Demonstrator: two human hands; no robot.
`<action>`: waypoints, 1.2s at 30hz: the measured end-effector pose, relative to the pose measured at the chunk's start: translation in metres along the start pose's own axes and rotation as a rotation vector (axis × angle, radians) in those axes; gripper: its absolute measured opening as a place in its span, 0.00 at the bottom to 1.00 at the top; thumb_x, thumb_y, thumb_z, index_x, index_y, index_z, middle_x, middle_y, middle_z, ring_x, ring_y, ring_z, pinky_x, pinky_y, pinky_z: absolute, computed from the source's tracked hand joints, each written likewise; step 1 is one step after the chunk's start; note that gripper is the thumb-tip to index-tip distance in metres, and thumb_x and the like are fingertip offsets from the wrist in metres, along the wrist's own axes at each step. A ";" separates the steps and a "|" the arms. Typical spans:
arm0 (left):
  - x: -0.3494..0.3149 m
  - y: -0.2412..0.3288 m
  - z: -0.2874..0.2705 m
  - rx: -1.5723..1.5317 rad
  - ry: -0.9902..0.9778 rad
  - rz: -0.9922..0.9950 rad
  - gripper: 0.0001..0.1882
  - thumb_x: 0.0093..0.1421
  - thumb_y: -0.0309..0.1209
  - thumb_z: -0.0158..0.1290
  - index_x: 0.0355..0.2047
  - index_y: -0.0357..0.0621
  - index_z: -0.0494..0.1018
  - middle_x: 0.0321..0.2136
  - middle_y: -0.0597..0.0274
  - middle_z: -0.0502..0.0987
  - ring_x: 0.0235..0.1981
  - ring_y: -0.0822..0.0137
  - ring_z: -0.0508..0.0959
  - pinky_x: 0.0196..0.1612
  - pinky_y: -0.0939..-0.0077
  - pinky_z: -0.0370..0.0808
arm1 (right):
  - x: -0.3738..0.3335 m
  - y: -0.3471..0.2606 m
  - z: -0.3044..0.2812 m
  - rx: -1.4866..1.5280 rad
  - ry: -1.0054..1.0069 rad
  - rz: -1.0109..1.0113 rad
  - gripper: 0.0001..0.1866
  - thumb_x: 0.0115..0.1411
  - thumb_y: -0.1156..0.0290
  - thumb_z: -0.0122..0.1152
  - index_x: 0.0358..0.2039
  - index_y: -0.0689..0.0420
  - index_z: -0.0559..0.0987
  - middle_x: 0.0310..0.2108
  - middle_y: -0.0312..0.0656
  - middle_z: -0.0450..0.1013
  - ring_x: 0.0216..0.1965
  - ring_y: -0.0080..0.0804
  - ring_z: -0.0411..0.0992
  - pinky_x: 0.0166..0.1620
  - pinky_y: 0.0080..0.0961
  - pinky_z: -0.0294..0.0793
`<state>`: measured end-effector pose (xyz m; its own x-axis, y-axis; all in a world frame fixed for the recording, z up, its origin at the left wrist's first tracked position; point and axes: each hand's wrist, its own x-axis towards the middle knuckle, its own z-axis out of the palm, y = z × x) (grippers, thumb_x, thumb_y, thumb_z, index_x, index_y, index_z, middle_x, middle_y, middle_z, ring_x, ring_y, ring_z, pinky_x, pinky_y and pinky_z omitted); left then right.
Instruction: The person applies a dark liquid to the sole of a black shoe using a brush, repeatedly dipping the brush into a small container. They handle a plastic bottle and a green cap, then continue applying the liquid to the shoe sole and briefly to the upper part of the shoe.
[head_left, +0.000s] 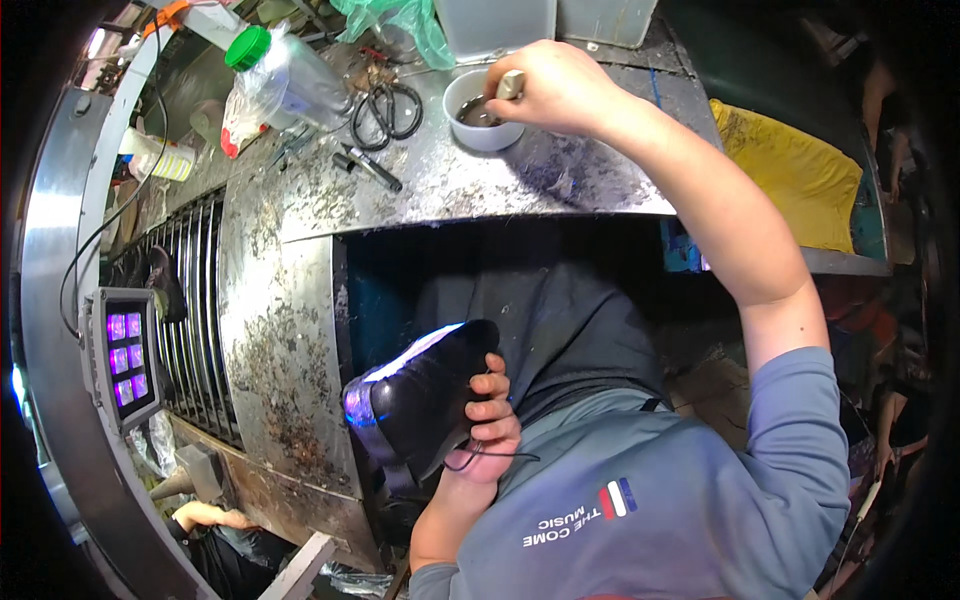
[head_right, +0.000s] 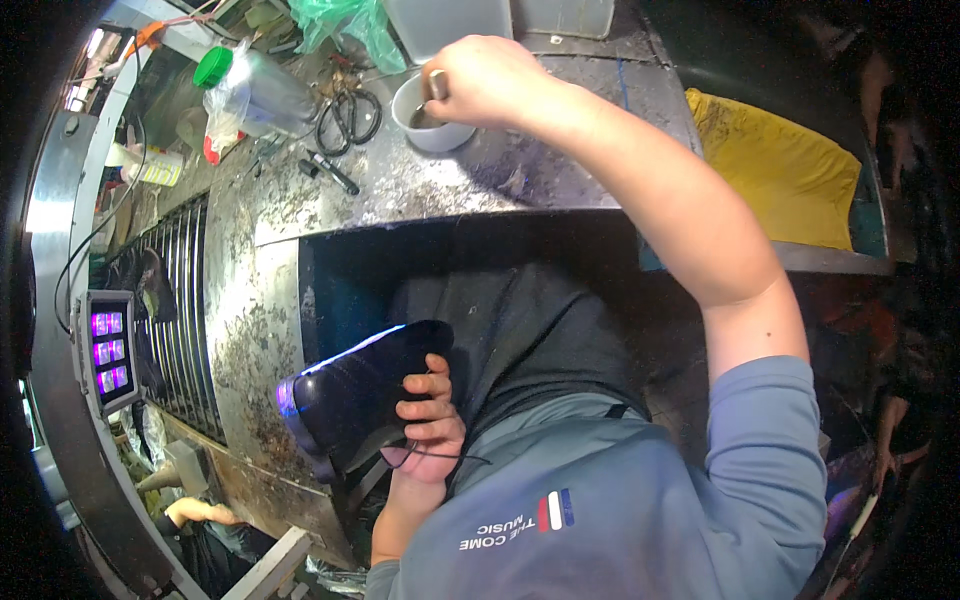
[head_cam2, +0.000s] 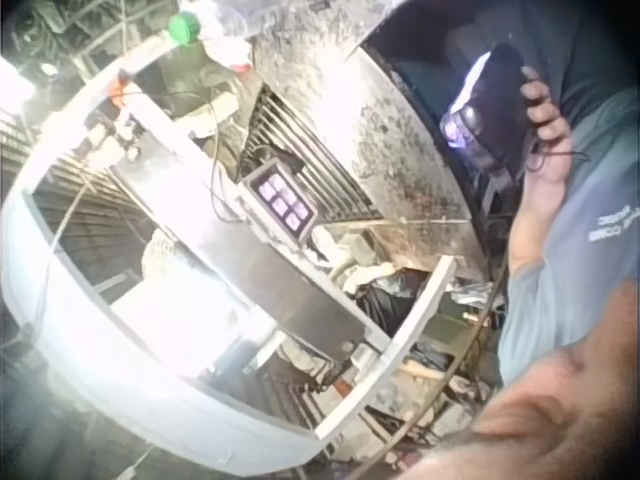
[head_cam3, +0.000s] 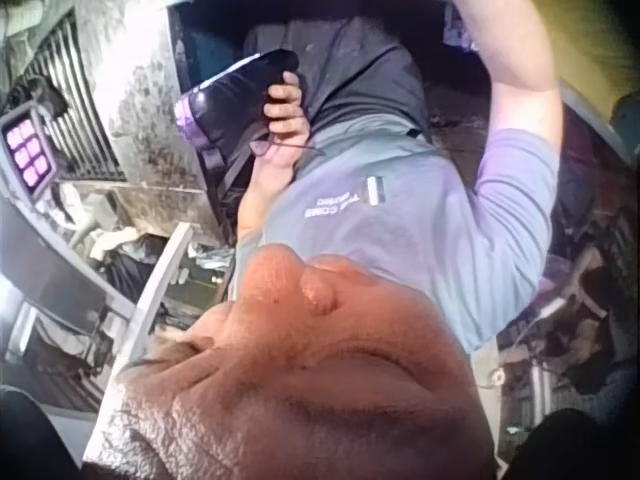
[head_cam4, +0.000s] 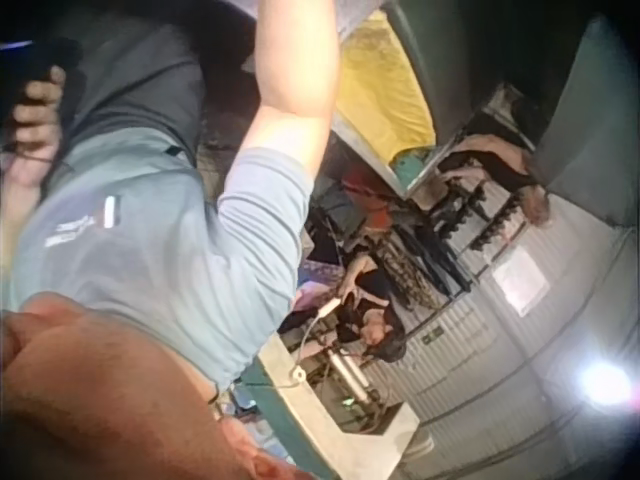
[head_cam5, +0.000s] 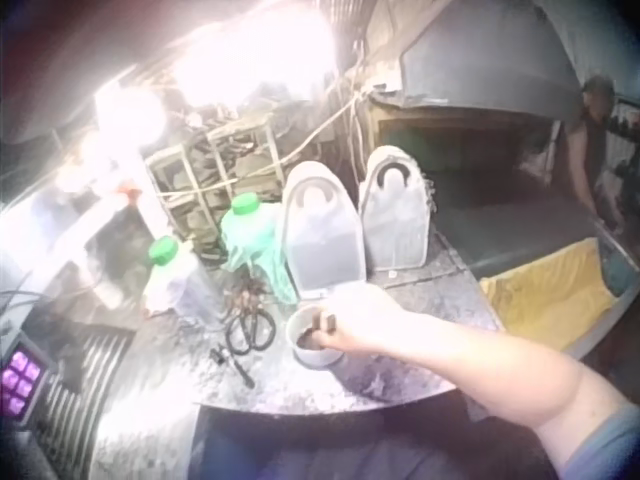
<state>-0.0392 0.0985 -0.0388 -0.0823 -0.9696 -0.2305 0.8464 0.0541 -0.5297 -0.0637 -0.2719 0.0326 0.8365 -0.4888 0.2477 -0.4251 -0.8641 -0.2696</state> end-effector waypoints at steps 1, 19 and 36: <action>0.000 -0.003 0.003 -0.013 0.014 0.022 0.23 0.65 0.25 0.54 0.59 0.36 0.65 0.40 0.62 0.79 0.34 0.66 0.84 0.30 0.76 0.80 | -0.004 -0.001 0.003 0.024 0.126 -0.055 0.12 0.57 0.58 0.68 0.36 0.51 0.85 0.34 0.42 0.82 0.36 0.40 0.81 0.42 0.32 0.79; 0.012 -0.022 0.009 0.300 0.080 0.246 0.12 0.69 0.33 0.49 0.43 0.38 0.76 0.39 0.55 0.81 0.31 0.64 0.84 0.26 0.76 0.81 | -0.062 -0.128 -0.060 0.968 0.175 -0.837 0.05 0.53 0.72 0.69 0.28 0.56 0.80 0.22 0.38 0.72 0.22 0.39 0.73 0.23 0.32 0.72; 0.023 -0.024 -0.003 0.062 -0.166 0.005 0.12 0.70 0.34 0.47 0.43 0.38 0.76 0.38 0.53 0.81 0.30 0.63 0.85 0.26 0.76 0.81 | -0.069 -0.127 -0.063 1.039 0.013 -0.817 0.04 0.55 0.74 0.66 0.29 0.59 0.80 0.21 0.41 0.72 0.21 0.42 0.72 0.22 0.33 0.69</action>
<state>-0.0630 0.0753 -0.0337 0.0055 -0.9957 -0.0921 0.8777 0.0489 -0.4767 -0.0893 -0.1363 0.1080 0.7178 0.1188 0.6860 0.6630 -0.4177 -0.6213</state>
